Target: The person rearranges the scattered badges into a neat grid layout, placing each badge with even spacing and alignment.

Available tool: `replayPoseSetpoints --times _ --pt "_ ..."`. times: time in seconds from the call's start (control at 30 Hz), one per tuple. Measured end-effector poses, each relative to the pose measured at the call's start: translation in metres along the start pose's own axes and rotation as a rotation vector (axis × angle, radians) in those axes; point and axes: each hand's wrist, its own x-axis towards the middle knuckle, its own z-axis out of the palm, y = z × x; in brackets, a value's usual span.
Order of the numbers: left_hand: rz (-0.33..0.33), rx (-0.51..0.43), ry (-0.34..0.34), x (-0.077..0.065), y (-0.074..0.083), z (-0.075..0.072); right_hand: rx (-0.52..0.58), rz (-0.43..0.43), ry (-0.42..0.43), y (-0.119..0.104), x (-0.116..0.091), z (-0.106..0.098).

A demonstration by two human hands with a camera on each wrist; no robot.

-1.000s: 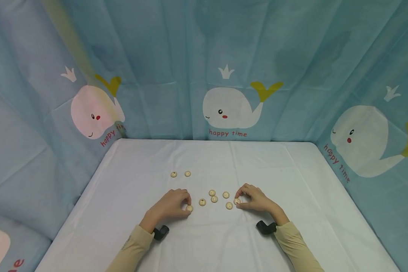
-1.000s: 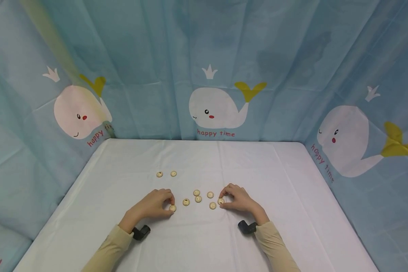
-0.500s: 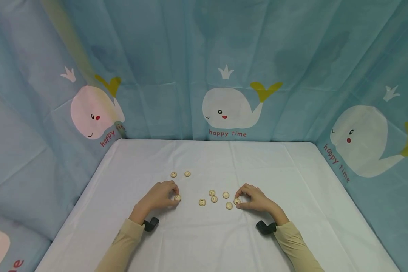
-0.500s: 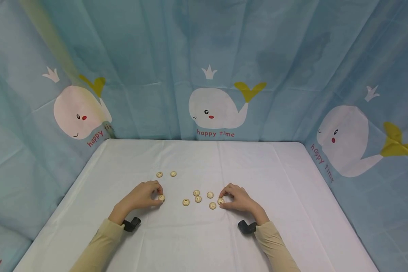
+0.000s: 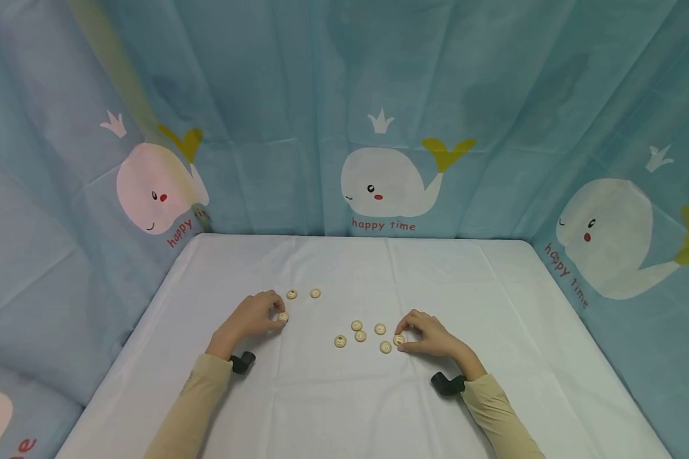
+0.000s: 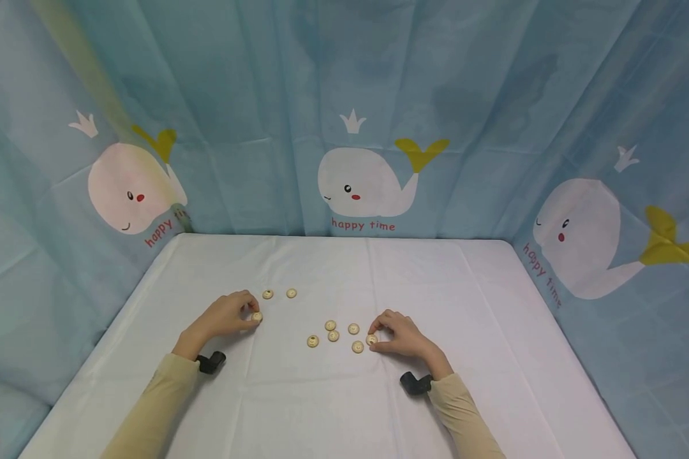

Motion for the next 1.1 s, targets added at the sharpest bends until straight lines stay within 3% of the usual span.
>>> replayPoseSetpoints --times 0.53,0.8,1.1 --pt "-0.053 -0.026 0.017 0.017 -0.032 -0.018 0.011 0.025 -0.005 0.001 0.0 0.001" --pt "-0.092 0.024 -0.012 0.03 -0.046 -0.021 0.007 0.026 -0.009 0.0 0.0 0.001" --pt "-0.152 -0.024 -0.048 0.035 -0.058 -0.022 0.015 0.008 -0.018 -0.001 0.0 -0.002"
